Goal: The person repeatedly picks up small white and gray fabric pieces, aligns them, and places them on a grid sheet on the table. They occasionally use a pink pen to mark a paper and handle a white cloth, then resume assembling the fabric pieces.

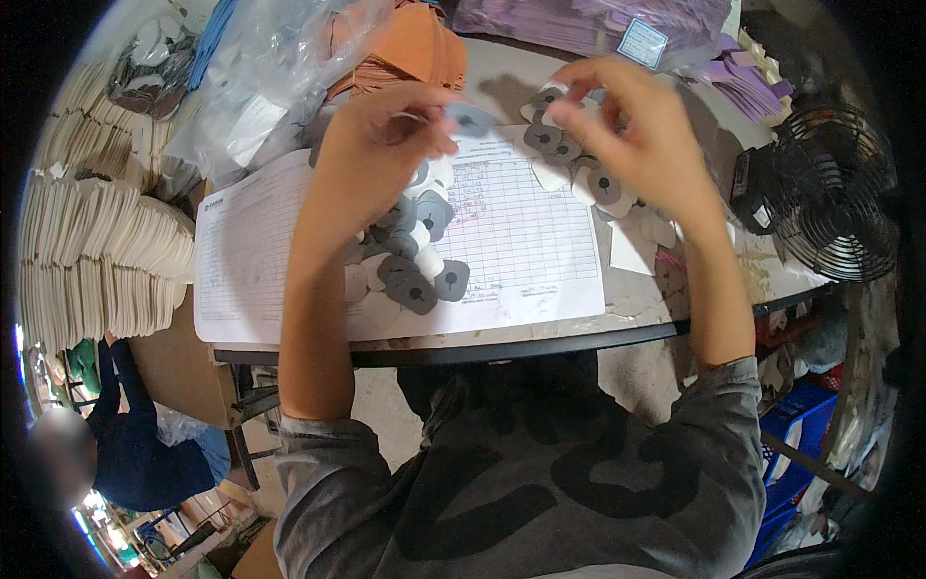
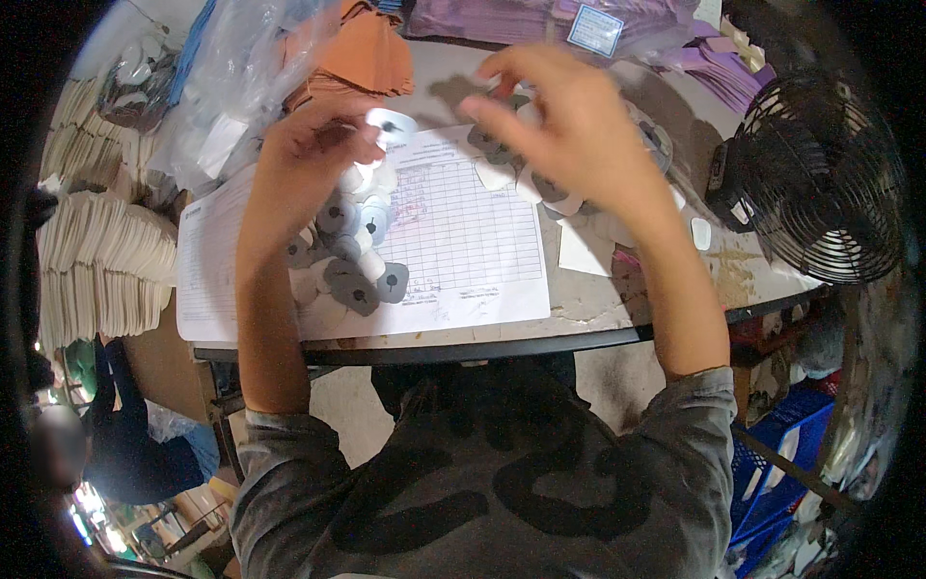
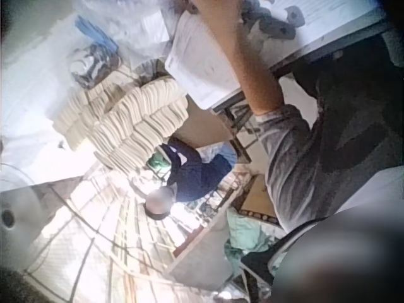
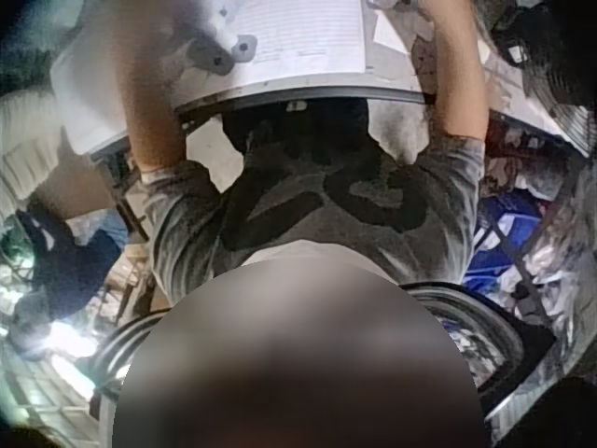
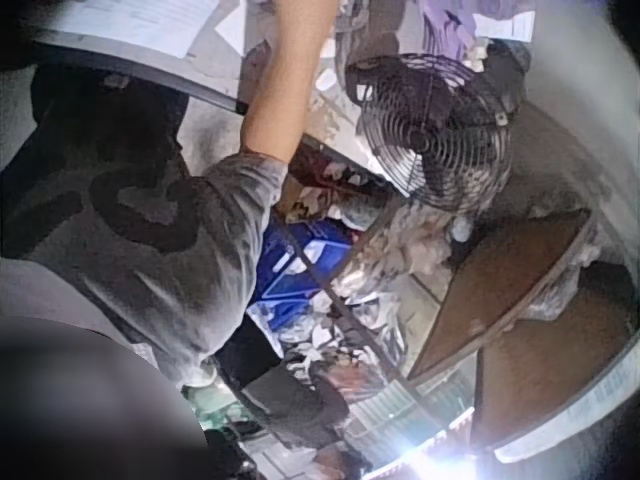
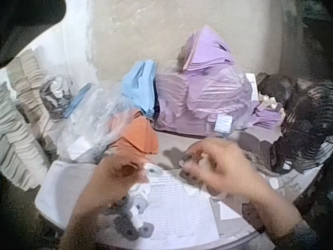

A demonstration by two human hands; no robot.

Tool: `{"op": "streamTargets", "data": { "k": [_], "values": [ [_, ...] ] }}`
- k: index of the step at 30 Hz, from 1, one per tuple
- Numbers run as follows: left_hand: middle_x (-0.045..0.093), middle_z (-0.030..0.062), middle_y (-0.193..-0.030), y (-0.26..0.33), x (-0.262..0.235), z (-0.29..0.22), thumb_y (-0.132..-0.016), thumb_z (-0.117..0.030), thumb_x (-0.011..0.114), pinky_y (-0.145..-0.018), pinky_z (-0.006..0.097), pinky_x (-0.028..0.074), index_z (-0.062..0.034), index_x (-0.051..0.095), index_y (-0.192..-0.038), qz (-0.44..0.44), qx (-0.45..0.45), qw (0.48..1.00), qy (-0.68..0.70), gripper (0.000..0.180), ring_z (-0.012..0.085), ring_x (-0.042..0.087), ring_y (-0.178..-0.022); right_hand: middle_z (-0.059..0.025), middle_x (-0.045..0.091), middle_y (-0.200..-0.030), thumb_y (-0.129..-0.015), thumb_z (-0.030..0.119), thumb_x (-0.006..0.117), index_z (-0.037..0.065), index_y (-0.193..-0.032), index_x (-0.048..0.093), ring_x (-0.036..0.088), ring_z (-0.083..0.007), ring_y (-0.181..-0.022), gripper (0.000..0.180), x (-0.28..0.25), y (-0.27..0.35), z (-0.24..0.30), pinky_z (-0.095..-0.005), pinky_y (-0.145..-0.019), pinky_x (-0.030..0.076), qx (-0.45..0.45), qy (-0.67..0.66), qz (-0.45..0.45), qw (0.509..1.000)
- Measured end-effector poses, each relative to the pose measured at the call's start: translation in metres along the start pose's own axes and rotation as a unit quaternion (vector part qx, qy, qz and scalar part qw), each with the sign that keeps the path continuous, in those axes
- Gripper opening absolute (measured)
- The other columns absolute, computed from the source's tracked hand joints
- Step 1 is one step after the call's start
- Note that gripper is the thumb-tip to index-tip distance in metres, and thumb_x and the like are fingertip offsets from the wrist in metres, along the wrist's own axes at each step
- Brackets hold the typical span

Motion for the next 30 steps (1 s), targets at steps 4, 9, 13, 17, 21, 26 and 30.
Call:
{"op": "streamTargets", "data": {
  "k": [4,9,13,17,21,26,30],
  "values": [
    [0.076,0.0036,-0.100,0.008,0.021,0.002,-0.094,-0.005,0.081,-0.086,0.029,0.056,-0.0040,0.071,-0.117,0.090,-0.073,0.993,-0.020,0.025,0.0140,0.072,-0.095,-0.0037,0.067,-0.085,-0.094,0.018,0.082,0.007,-0.113,0.074,0.056,-0.0107,-0.065,0.024,0.043,0.017,0.031,-0.0282,-0.058,0.043,0.007,-0.172,0.091,0.981],
    [0.071,0.0076,-0.112,0.030,0.033,-0.014,-0.078,-0.013,0.090,-0.097,0.040,0.051,-0.0127,0.071,-0.113,0.245,-0.024,0.918,-0.311,0.039,0.0255,0.065,-0.111,-0.0088,0.067,-0.083,-0.096,0.010,0.077,0.004,-0.108,0.072,0.060,-0.0159,-0.065,0.015,0.056,0.023,0.028,-0.0312,-0.059,0.046,0.030,-0.132,0.131,0.982],
    [0.064,0.0103,-0.115,0.061,0.055,-0.018,-0.069,-0.018,0.093,-0.099,0.042,0.045,-0.0145,0.071,-0.107,0.289,0.047,0.865,-0.407,0.044,0.0311,0.057,-0.111,-0.0116,0.068,-0.082,-0.096,0.008,0.075,0.003,-0.107,0.071,0.062,-0.0190,-0.064,0.013,0.058,0.022,0.031,-0.0332,-0.059,0.047,-0.003,-0.120,0.138,0.983],
    [0.062,0.0095,-0.106,0.057,0.058,-0.011,-0.068,-0.018,0.092,-0.098,0.041,0.043,-0.0129,0.072,-0.099,0.250,0.068,0.873,-0.413,0.037,0.0321,0.054,-0.102,-0.0118,0.067,-0.083,-0.096,0.008,0.075,0.003,-0.107,0.071,0.062,-0.0190,-0.065,0.013,0.055,0.022,0.027,-0.0325,-0.059,0.048,0.004,-0.117,0.140,0.983],
    [0.066,0.0081,-0.092,0.038,0.051,-0.009,-0.079,-0.011,0.087,-0.081,0.037,0.049,-0.0075,0.071,-0.094,0.245,0.053,0.907,-0.338,0.023,0.0244,0.062,-0.087,-0.0074,0.068,-0.088,-0.096,0.006,0.074,0.003,-0.105,0.070,0.061,-0.0158,-0.071,0.010,0.057,0.024,0.019,-0.0302,-0.064,0.049,0.045,-0.159,0.188,0.968],
    [0.075,0.0076,-0.092,0.015,0.037,-0.010,-0.095,-0.006,0.078,-0.068,0.027,0.054,0.0006,0.070,-0.103,0.118,-0.023,0.977,-0.174,0.013,0.0125,0.070,-0.076,-0.0035,0.069,-0.097,-0.095,0.003,0.073,0.004,-0.105,0.069,0.061,-0.0136,-0.081,0.011,0.056,0.022,0.028,-0.0282,-0.074,0.051,0.010,-0.229,0.163,0.960],
    [0.076,0.0073,-0.099,0.018,0.032,-0.003,-0.096,-0.006,0.076,-0.083,0.028,0.056,0.0016,0.070,-0.112,0.098,-0.115,0.984,-0.090,0.019,0.0137,0.072,-0.092,-0.0084,0.069,-0.091,-0.095,0.007,0.074,0.006,-0.109,0.068,0.064,-0.0218,-0.084,0.015,0.052,0.021,0.014,-0.0359,-0.077,0.053,0.080,-0.213,0.141,0.963]
  ]
}}
Point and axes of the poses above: each hand's wrist, its own y-axis away from the middle knuckle, its own x-axis out of the palm, z = x × y, the point moved 9 cm from there along -y, towards the middle knuckle
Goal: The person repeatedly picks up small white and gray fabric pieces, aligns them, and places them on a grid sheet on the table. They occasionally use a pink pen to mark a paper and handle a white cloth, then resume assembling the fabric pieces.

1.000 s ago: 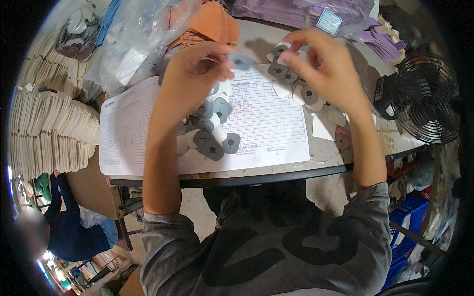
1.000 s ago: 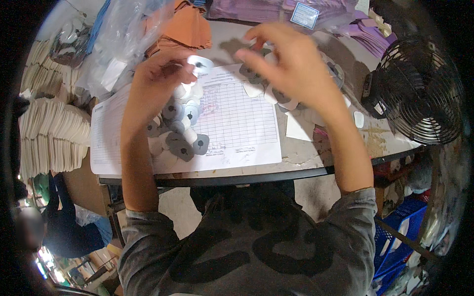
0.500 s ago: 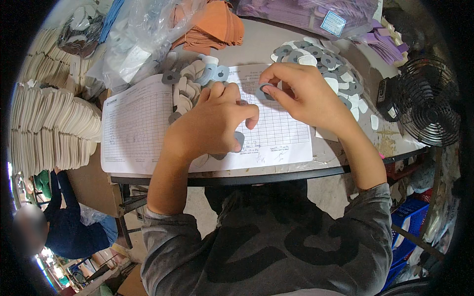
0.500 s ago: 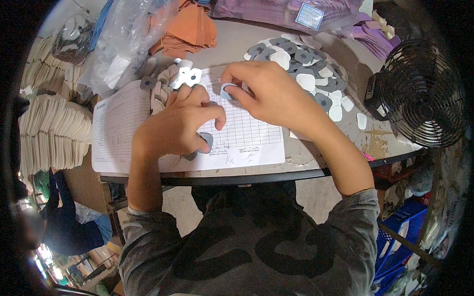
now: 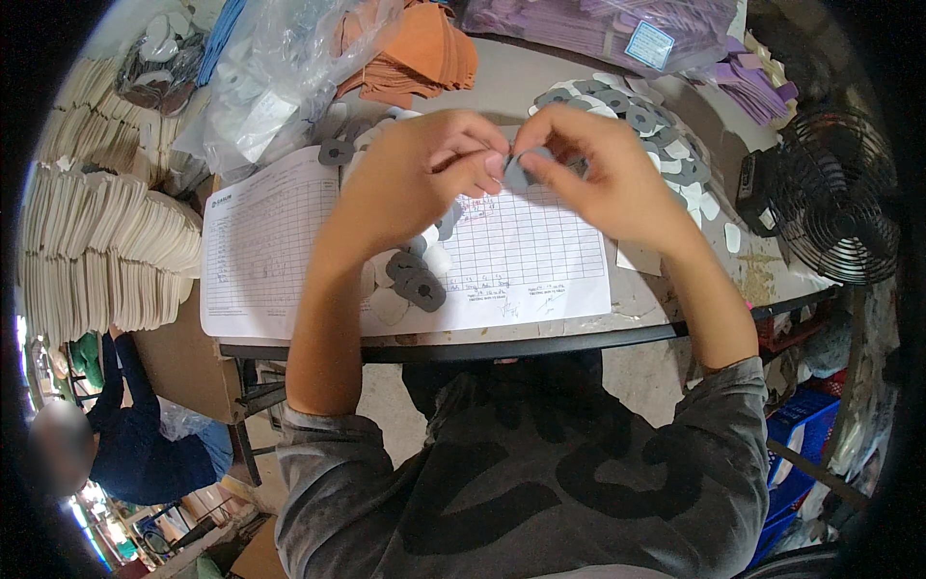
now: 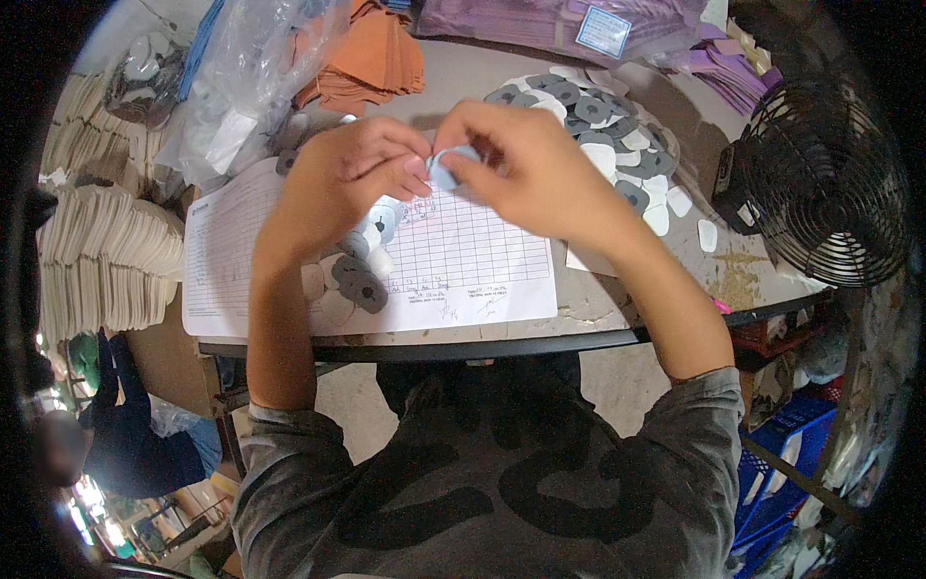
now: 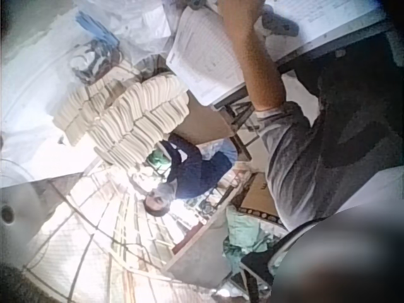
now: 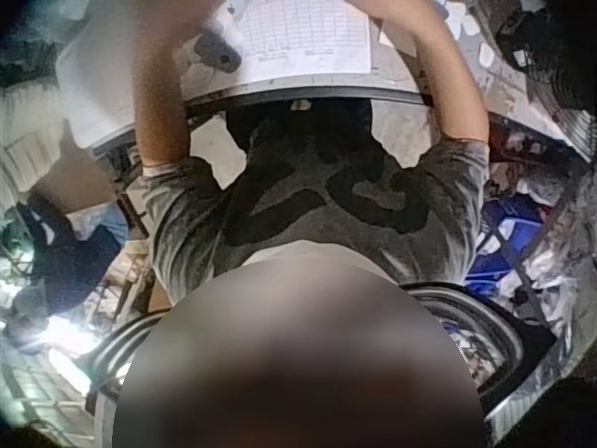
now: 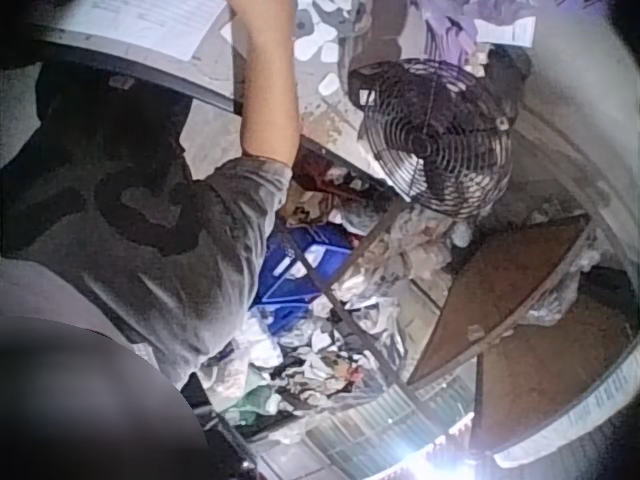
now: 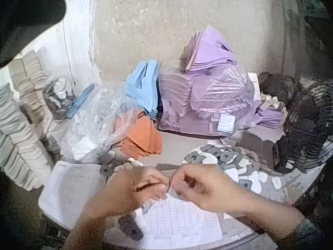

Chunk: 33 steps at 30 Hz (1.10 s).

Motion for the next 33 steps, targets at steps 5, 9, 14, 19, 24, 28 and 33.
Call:
{"op": "streamTargets", "data": {
  "k": [5,9,14,19,24,28,33],
  "values": [
    [0.071,0.0092,-0.114,0.022,-0.004,-0.011,-0.084,-0.006,0.084,-0.103,0.042,0.051,-0.0093,0.074,-0.114,0.024,0.108,0.912,-0.396,0.031,0.0265,0.065,-0.119,-0.0129,0.070,-0.097,-0.094,0.010,0.074,0.008,-0.117,0.068,0.067,-0.0337,-0.093,0.024,-0.050,-0.001,0.011,-0.0457,-0.085,0.054,-0.065,0.239,-0.128,0.960],
    [0.069,0.0117,-0.115,0.018,-0.004,0.013,-0.080,-0.007,0.087,-0.103,0.045,0.048,-0.0128,0.074,-0.108,0.086,0.061,0.922,-0.373,0.031,0.0356,0.056,-0.129,-0.0134,0.069,-0.109,-0.093,0.013,0.076,0.007,-0.118,0.068,0.065,-0.0375,-0.103,0.027,-0.054,-0.001,0.012,-0.0477,-0.090,0.051,-0.118,0.316,-0.137,0.931],
    [0.073,0.0080,-0.097,0.006,-0.013,-0.004,-0.083,-0.005,0.086,-0.077,0.035,0.051,-0.0075,0.071,-0.103,0.037,0.118,0.957,-0.262,0.025,0.0213,0.066,-0.089,-0.0139,0.071,-0.106,-0.094,0.018,0.075,0.006,-0.114,0.070,0.067,-0.0365,-0.100,0.024,-0.031,-0.003,0.017,-0.0464,-0.088,0.053,-0.167,0.242,-0.087,0.952],
    [0.073,0.0027,-0.104,-0.002,-0.019,-0.003,-0.092,0.001,0.079,-0.076,0.023,0.055,-0.0033,0.068,-0.111,-0.022,0.038,0.998,-0.054,0.022,0.0104,0.070,-0.093,-0.0097,0.074,-0.095,-0.093,0.023,0.083,0.005,-0.108,0.071,0.070,-0.0259,-0.085,0.027,-0.004,-0.001,0.010,-0.0383,-0.077,0.055,-0.074,0.043,-0.046,0.995],
    [0.072,0.0011,-0.097,-0.004,-0.004,-0.006,-0.093,-0.003,0.081,-0.066,0.020,0.044,-0.0024,0.065,-0.119,-0.064,0.087,0.991,0.081,0.031,0.0036,0.059,-0.081,-0.0098,0.073,-0.084,-0.093,0.019,0.081,0.005,-0.105,0.072,0.068,-0.0227,-0.073,0.021,0.001,0.000,0.007,-0.0353,-0.068,0.054,-0.037,0.013,-0.081,0.996],
    [0.073,0.0058,-0.109,-0.002,-0.019,-0.011,-0.089,-0.004,0.083,-0.072,0.025,0.052,-0.0063,0.066,-0.123,-0.102,0.125,0.987,0.006,0.038,0.0117,0.069,-0.088,-0.0133,0.072,-0.083,-0.094,0.015,0.079,0.003,-0.102,0.073,0.069,-0.0255,-0.072,0.016,-0.025,-0.002,0.005,-0.0374,-0.068,0.054,-0.028,0.051,-0.104,0.993],
    [0.072,0.0099,-0.115,0.003,-0.040,-0.003,-0.083,-0.007,0.087,-0.078,0.036,0.056,-0.0100,0.071,-0.120,-0.067,0.087,0.941,-0.320,0.040,0.0251,0.071,-0.091,-0.0158,0.073,-0.090,-0.094,0.016,0.077,0.002,-0.100,0.073,0.071,-0.0358,-0.085,0.016,-0.061,-0.003,-0.003,-0.0437,-0.076,0.055,-0.035,0.262,-0.078,0.961]
  ]
}}
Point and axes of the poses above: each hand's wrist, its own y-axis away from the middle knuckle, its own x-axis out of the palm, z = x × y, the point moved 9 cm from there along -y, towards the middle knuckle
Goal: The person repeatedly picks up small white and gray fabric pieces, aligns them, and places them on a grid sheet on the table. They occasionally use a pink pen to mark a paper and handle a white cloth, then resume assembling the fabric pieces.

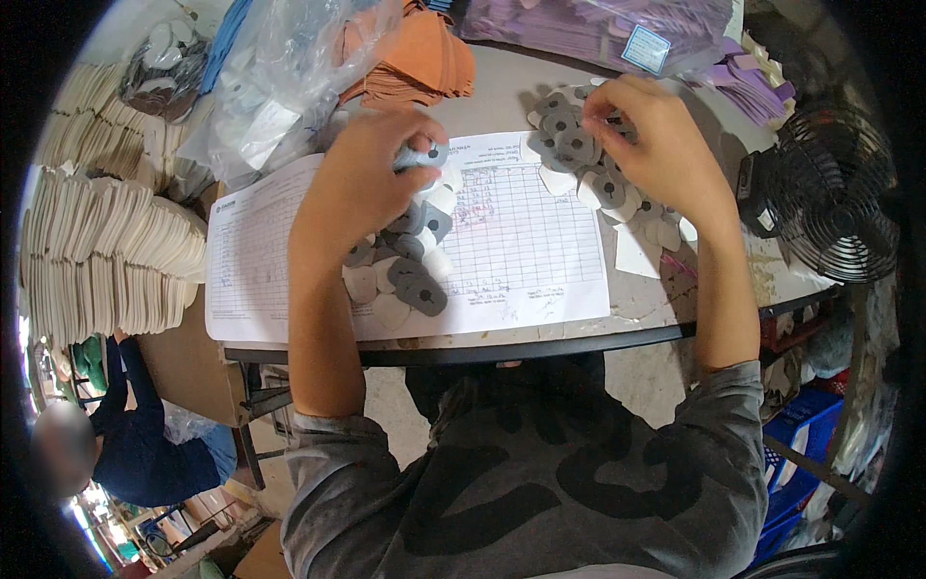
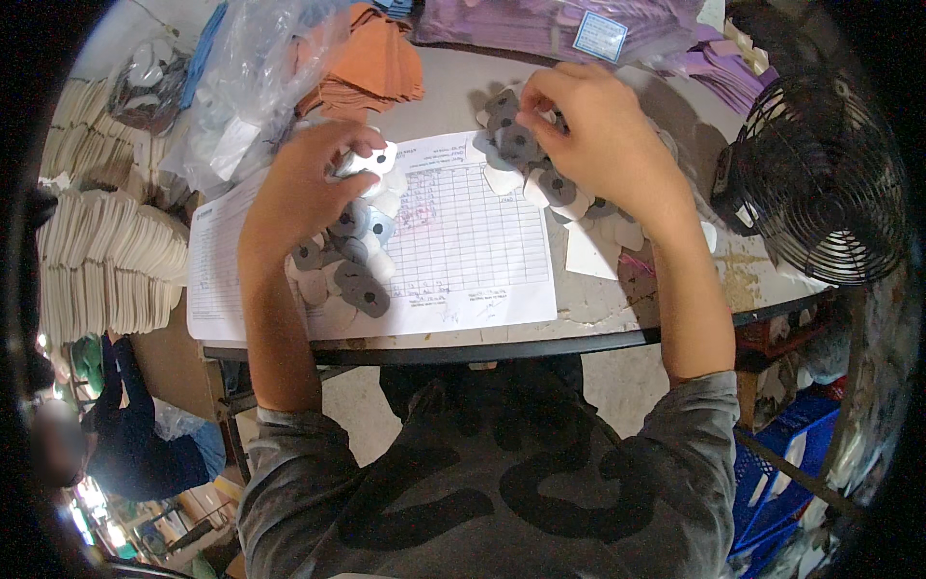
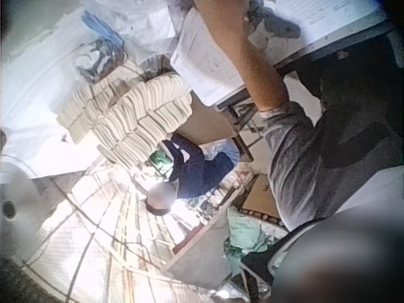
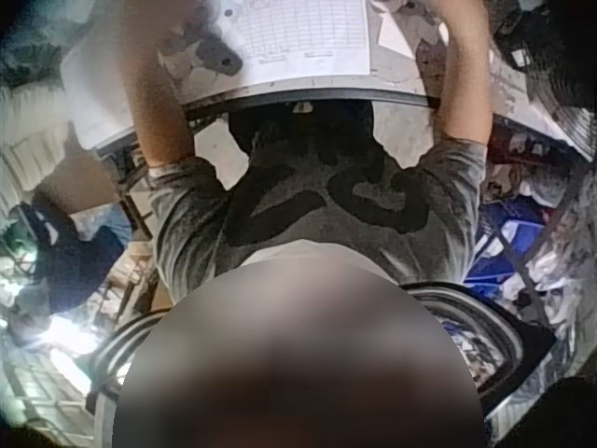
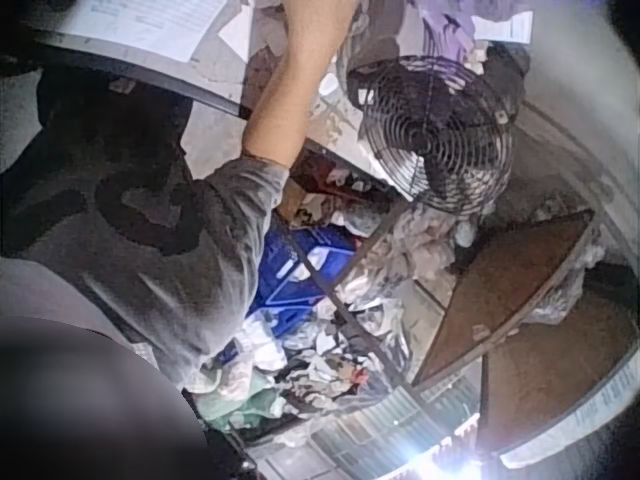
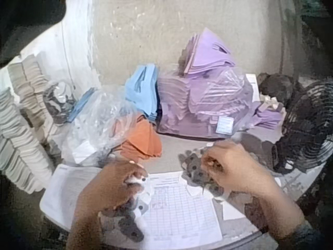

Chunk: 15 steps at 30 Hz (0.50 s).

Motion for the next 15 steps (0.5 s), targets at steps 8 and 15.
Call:
{"op": "streamTargets", "data": {
  "k": [8,15],
  "values": [
    [0.073,0.0085,-0.083,0.004,0.026,0.016,-0.083,-0.005,0.084,-0.069,0.033,0.053,-0.0037,0.078,-0.103,0.102,-0.078,0.992,0.021,0.021,0.0196,0.068,-0.073,-0.0150,0.068,-0.091,-0.094,0.019,0.075,0.004,-0.099,0.072,0.066,-0.0383,-0.095,0.017,0.010,0.004,0.019,-0.0479,-0.085,0.052,-0.092,0.009,-0.007,0.996],
    [0.074,0.0114,-0.090,0.003,0.012,0.011,-0.085,-0.003,0.081,-0.076,0.034,0.057,-0.0022,0.075,-0.107,0.026,-0.028,0.999,0.013,0.023,0.0199,0.070,-0.080,-0.0139,0.069,-0.102,-0.095,0.024,0.074,0.006,-0.107,0.071,0.065,-0.0363,-0.100,0.022,0.042,0.008,0.037,-0.0500,-0.089,0.051,-0.119,-0.030,0.041,0.992]
  ]
}}
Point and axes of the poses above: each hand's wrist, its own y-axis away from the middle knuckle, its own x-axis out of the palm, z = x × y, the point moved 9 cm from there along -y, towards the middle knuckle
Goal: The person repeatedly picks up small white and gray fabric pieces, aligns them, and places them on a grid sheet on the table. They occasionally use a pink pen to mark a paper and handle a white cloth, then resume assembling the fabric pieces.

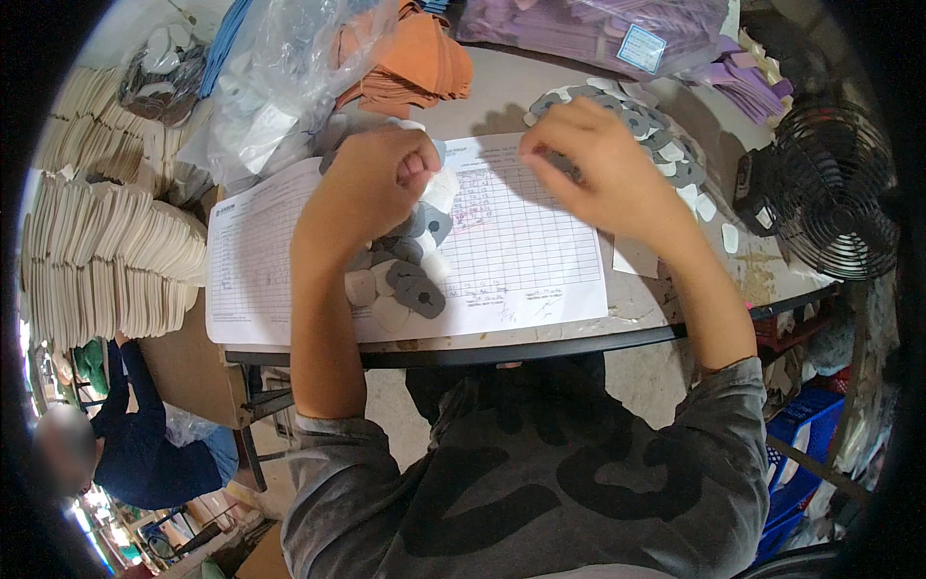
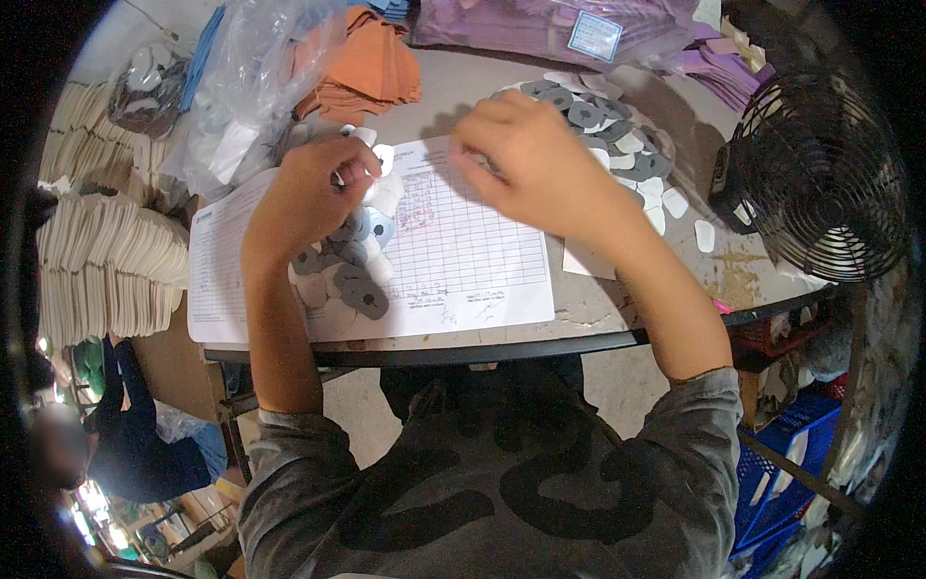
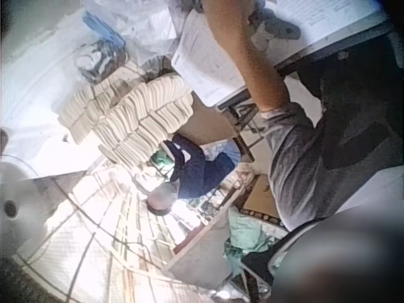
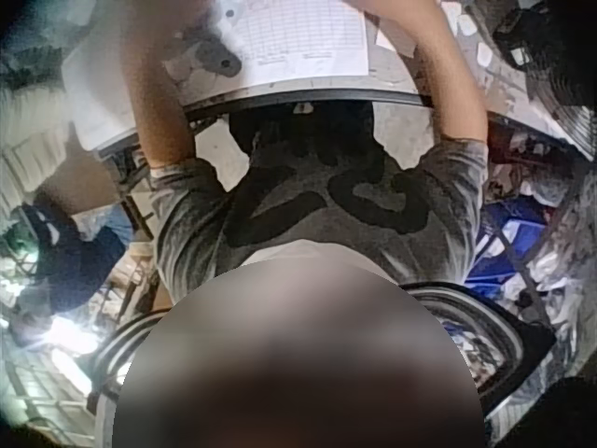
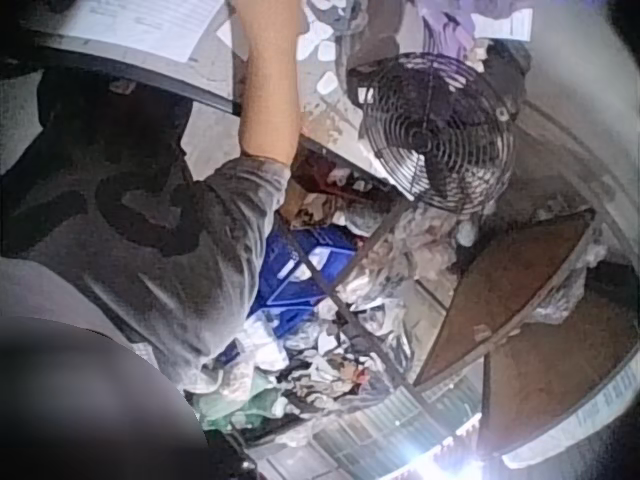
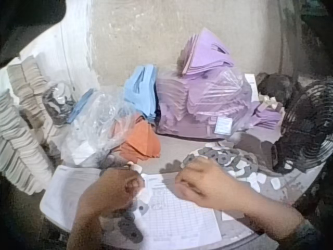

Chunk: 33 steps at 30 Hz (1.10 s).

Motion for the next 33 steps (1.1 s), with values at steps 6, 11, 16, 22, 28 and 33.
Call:
{"op": "streamTargets", "data": {
  "k": [6,11,16,22,28,33],
  "values": [
    [0.066,0.0131,-0.112,0.011,-0.016,0.006,-0.081,-0.011,0.088,-0.089,0.040,0.056,-0.0105,0.071,-0.117,0.025,-0.031,0.995,-0.091,0.039,0.0300,0.066,-0.108,-0.0122,0.066,-0.106,-0.092,0.034,0.079,0.006,-0.112,0.071,0.064,-0.0332,-0.105,0.036,0.061,0.005,0.048,-0.0511,-0.090,0.048,-0.002,-0.028,0.015,0.999],
    [0.058,0.0104,-0.119,0.032,-0.008,0.007,-0.078,-0.013,0.091,-0.088,0.041,0.055,-0.0176,0.073,-0.112,0.087,-0.028,0.984,-0.151,0.039,0.0327,0.059,-0.118,-0.0091,0.065,-0.114,-0.091,0.031,0.081,0.008,-0.114,0.070,0.062,-0.0292,-0.112,0.034,0.084,0.001,0.058,-0.0483,-0.090,0.046,0.018,-0.008,0.003,1.000],
    [0.066,0.0122,-0.102,0.016,-0.005,0.013,-0.078,-0.010,0.090,-0.079,0.041,0.054,-0.0093,0.072,-0.109,0.093,-0.006,0.994,-0.061,0.035,0.0303,0.066,-0.096,-0.0055,0.066,-0.102,-0.090,0.015,0.076,0.011,-0.104,0.067,0.065,-0.0302,-0.103,0.017,0.082,-0.003,0.041,-0.0497,-0.087,0.046,0.059,-0.092,-0.008,0.994],
    [0.073,0.0133,-0.095,0.008,-0.023,0.008,-0.084,-0.012,0.087,-0.074,0.039,0.052,-0.0005,0.073,-0.109,0.011,-0.002,1.000,-0.012,0.030,0.0253,0.066,-0.076,-0.0107,0.071,-0.090,-0.087,0.006,0.070,0.009,-0.098,0.063,0.067,-0.0361,-0.091,0.013,0.061,-0.003,0.018,-0.0504,-0.082,0.047,0.112,-0.149,-0.028,0.982],
    [0.077,0.0170,-0.102,0.003,-0.029,0.000,-0.092,-0.014,0.083,-0.076,0.037,0.057,0.0021,0.072,-0.112,-0.018,0.005,0.999,0.031,0.028,0.0283,0.075,-0.083,-0.0134,0.069,-0.091,-0.089,0.008,0.071,0.007,-0.104,0.068,0.068,-0.0343,-0.084,0.016,0.030,-0.005,0.012,-0.0461,-0.073,0.050,0.104,-0.084,-0.141,0.981],
    [0.071,0.0030,-0.095,0.002,-0.023,0.002,-0.099,-0.013,0.080,-0.069,0.024,0.057,-0.0009,0.069,-0.114,-0.011,-0.034,0.985,0.170,0.022,0.0068,0.066,-0.081,-0.0121,0.069,-0.094,-0.093,0.003,0.073,0.003,-0.103,0.073,0.064,-0.0229,-0.074,0.010,0.024,-0.004,0.014,-0.0337,-0.068,0.051,0.105,-0.116,-0.136,0.978]
  ]
}}
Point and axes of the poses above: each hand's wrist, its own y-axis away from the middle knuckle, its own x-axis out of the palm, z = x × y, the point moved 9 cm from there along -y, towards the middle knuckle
